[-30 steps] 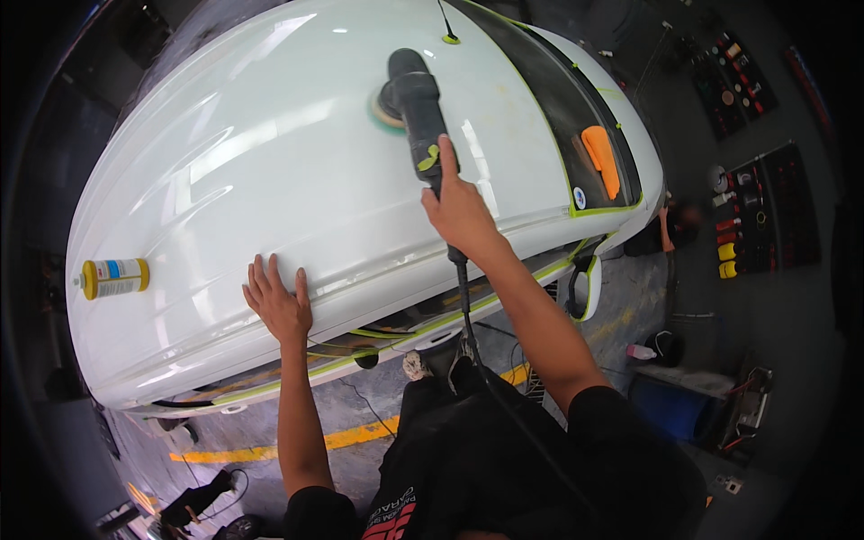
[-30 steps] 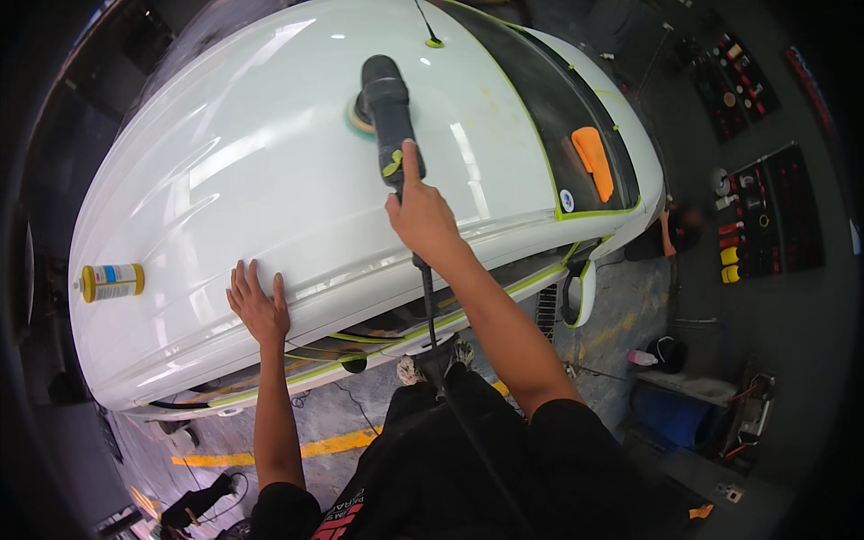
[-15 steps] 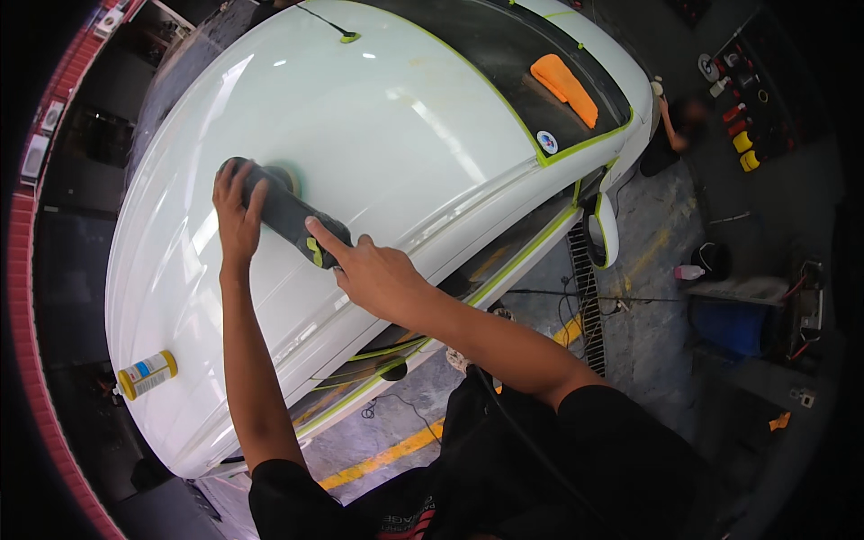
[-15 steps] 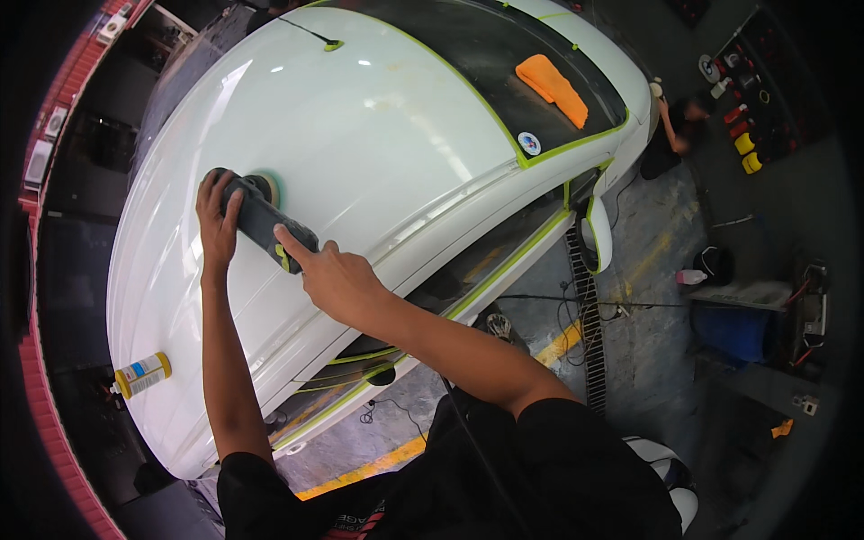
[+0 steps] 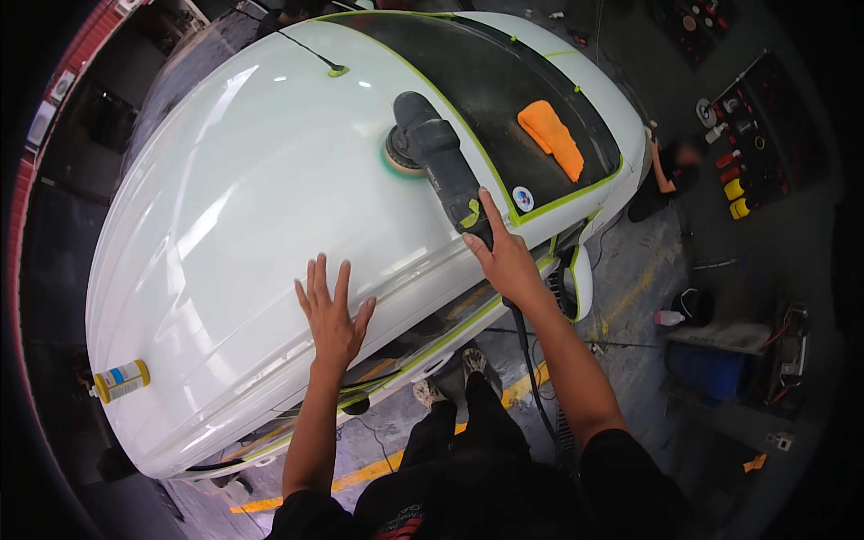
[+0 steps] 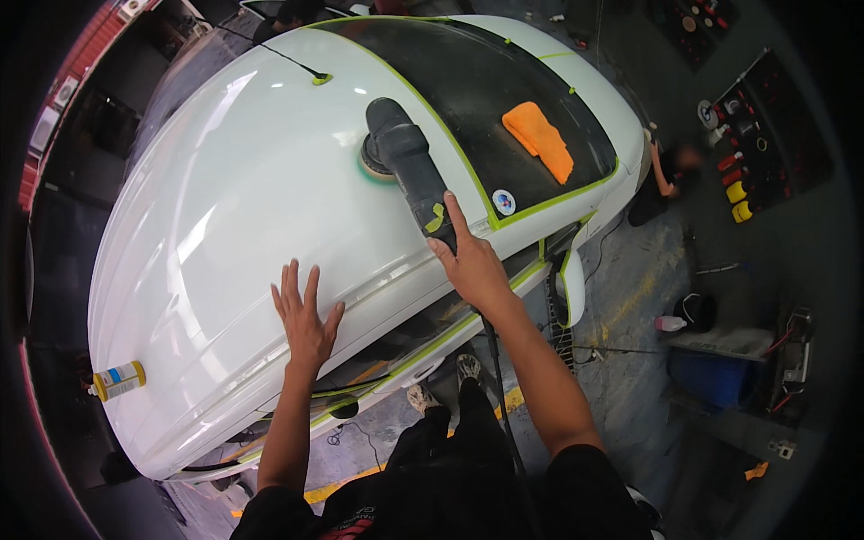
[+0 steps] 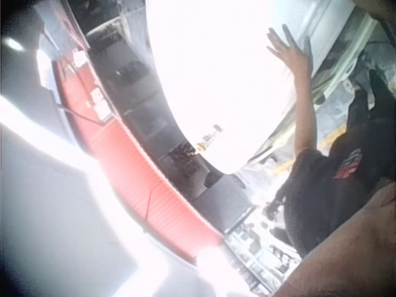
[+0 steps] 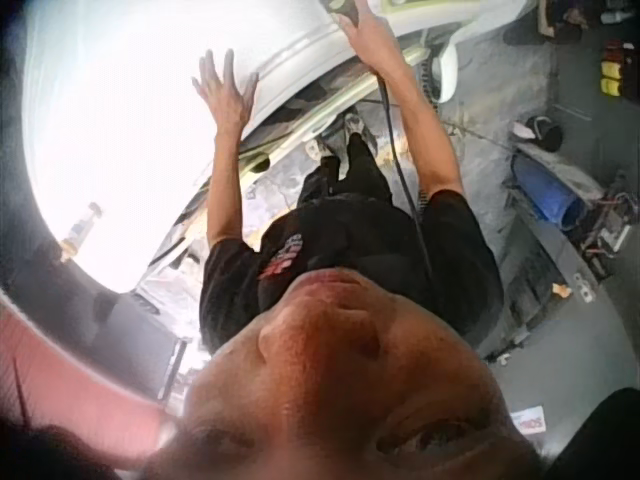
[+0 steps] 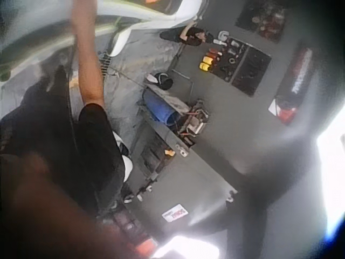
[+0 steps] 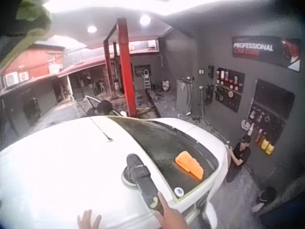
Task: The person uses a rotary polisher to buff the hood of a white car. They apply polishing compound to the pad and move the tool across the surface in overlapping passes, occasionally pausing to reapply compound.
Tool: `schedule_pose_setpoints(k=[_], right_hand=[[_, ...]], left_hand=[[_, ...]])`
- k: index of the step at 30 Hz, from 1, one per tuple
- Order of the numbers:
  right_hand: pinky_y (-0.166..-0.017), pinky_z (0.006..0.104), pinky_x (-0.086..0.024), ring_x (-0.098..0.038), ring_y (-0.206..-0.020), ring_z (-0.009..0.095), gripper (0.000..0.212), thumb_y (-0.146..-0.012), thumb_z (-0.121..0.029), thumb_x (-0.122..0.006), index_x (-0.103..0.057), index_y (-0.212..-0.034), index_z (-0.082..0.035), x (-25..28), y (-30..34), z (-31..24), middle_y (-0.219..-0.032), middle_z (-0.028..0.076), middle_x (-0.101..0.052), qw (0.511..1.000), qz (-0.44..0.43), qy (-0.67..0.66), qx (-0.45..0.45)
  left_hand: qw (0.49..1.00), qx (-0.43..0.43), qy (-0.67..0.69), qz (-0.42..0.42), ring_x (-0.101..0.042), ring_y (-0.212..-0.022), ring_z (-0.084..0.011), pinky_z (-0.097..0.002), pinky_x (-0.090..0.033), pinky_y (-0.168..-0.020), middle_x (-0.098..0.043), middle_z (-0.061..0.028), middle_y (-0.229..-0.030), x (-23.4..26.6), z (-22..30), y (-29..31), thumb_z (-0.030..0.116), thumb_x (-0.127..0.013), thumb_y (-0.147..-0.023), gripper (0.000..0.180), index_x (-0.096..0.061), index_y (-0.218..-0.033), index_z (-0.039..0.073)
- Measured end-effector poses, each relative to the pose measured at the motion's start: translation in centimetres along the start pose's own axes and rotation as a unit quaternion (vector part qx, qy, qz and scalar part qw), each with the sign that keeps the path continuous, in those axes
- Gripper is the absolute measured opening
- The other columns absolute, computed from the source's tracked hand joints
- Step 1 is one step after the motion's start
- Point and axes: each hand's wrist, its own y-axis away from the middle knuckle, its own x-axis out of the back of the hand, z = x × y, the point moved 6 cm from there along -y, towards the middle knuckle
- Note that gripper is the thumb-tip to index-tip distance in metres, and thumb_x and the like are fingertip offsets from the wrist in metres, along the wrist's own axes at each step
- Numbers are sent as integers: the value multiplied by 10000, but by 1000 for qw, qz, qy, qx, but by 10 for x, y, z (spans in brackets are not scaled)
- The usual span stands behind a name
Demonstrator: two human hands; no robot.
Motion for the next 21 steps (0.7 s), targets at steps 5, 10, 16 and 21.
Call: schedule_pose_setpoints(k=[5,10,16,21], right_hand=[[-872,592,-524,-673,-985,585,809,-1080,-413,-601,-141,-1710,-198,15,-66,4,-991,361,-723,999,-17,-21,-25],[-575,358,-538,-604,-576,173,811,-1080,-352,-631,-151,-1718,-211,12,-133,-29,-744,93,-625,997,-39,-40,-46],[-666,419,-576,-689,-596,268,820,-1079,-379,-602,-131,-1712,-158,-14,-201,-70,-841,190,-707,998,-55,-2,-12],[-660,419,-583,-697,-610,267,827,-1073,-369,-598,-119,-1715,-163,-23,-227,-93,-857,186,-717,997,-60,43,-20]], left_hand=[[993,79,-87,-8,-234,-1601,-428,-654,-101,-1285,-279,-224,-1715,-16,-32,58,386,-772,-935,739,-494,-1578,148],[985,112,-134,-6,-258,-1593,-418,-647,-114,-1284,-346,-224,-1688,-22,-36,59,528,-722,-940,719,-559,-1535,158],[986,101,-133,20,-305,-1576,-409,-644,-146,-1283,-383,-198,-1678,-21,-36,60,518,-738,-915,733,-569,-1531,159],[985,112,-130,12,-316,-1572,-414,-645,-155,-1273,-427,-206,-1650,-21,-39,60,564,-699,-942,695,-596,-1510,177]])
